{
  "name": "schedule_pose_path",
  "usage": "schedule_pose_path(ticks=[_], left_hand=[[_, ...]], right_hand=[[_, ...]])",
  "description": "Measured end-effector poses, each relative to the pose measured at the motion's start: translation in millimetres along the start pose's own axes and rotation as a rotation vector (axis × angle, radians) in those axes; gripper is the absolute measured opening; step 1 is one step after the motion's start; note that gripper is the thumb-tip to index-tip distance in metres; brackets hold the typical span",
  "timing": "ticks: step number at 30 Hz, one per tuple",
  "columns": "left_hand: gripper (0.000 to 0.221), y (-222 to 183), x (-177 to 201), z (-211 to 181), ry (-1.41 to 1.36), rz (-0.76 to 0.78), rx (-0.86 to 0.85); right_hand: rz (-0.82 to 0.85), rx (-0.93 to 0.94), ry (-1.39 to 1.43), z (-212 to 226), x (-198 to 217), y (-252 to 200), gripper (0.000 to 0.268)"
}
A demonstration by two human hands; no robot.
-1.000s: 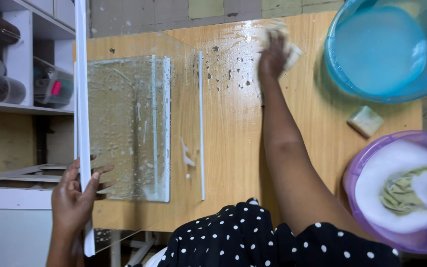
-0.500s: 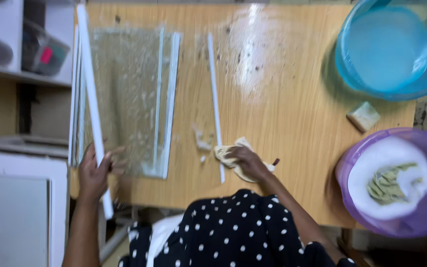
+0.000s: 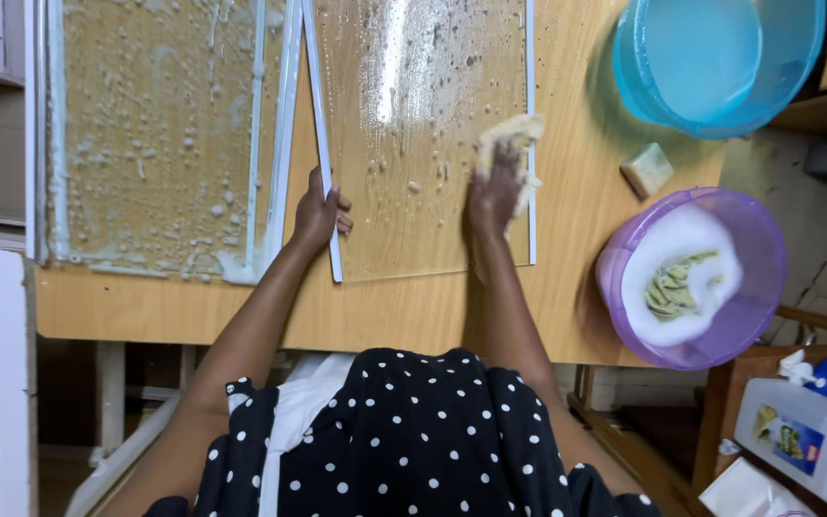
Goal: The person cleans glass shelves by hand using a cloth and soapy water, wiping both sides of the glass and the plastic frames.
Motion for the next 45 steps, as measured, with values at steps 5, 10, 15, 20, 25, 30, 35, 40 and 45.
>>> schedule_pose_path(ticks=[5, 10, 15, 20, 25, 30, 35, 40, 45], left_hand=[[0.066, 9, 3, 19, -0.363, 0.159, -0.024], [0.043, 21, 2, 27, -0.254, 0.068, -0.017], [0.068, -16, 2, -21, -0.126, 0.033, 0.039], [0.072, -7, -5, -1, -0.164, 0.039, 0.024], [0.074, -6, -3, 1, -0.171, 0.063, -0.001], [0.074, -8, 2, -8, -0.144, 0.089, -0.056], [0.074, -19, 6, -12, -0.11, 0.079, -0.177], [0.068, -16, -1, 2, 0.195, 0.129, -0.044], [0.064, -11, -9, 2, 0.223, 0.149, -0.031]], right_hand=[[0.348, 0.395, 0.056, 105, -35, -76, 0.039], [0.563, 0.613, 0.098, 104, -20, -163, 0.04], [0.402, 0.392, -0.026, 21, 12, -131, 0.052], [0.038, -0.05, -0.13, -51, -29, -30, 0.055], [-0.022, -0.015, -0.159, 21, -63, 77, 0.058], [0.055, 0.31, -0.107, 114, -129, 79, 0.067], [0.401, 0.805, -0.029, 159, -56, -42, 0.06], [0.458, 0.544, -0.184, 29, -22, -85, 0.068], [0.07, 0.049, -0.296, -43, 7, 11, 0.08]])
Point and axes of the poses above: each hand's wrist, its own y-axis towards the middle knuckle, its own x-axis out of the back of the hand, z = x × y, the point moved 4 cm from there along y, towards the middle knuckle, and after that the axes turned 5 degrees about z, right-handed, at the moved point
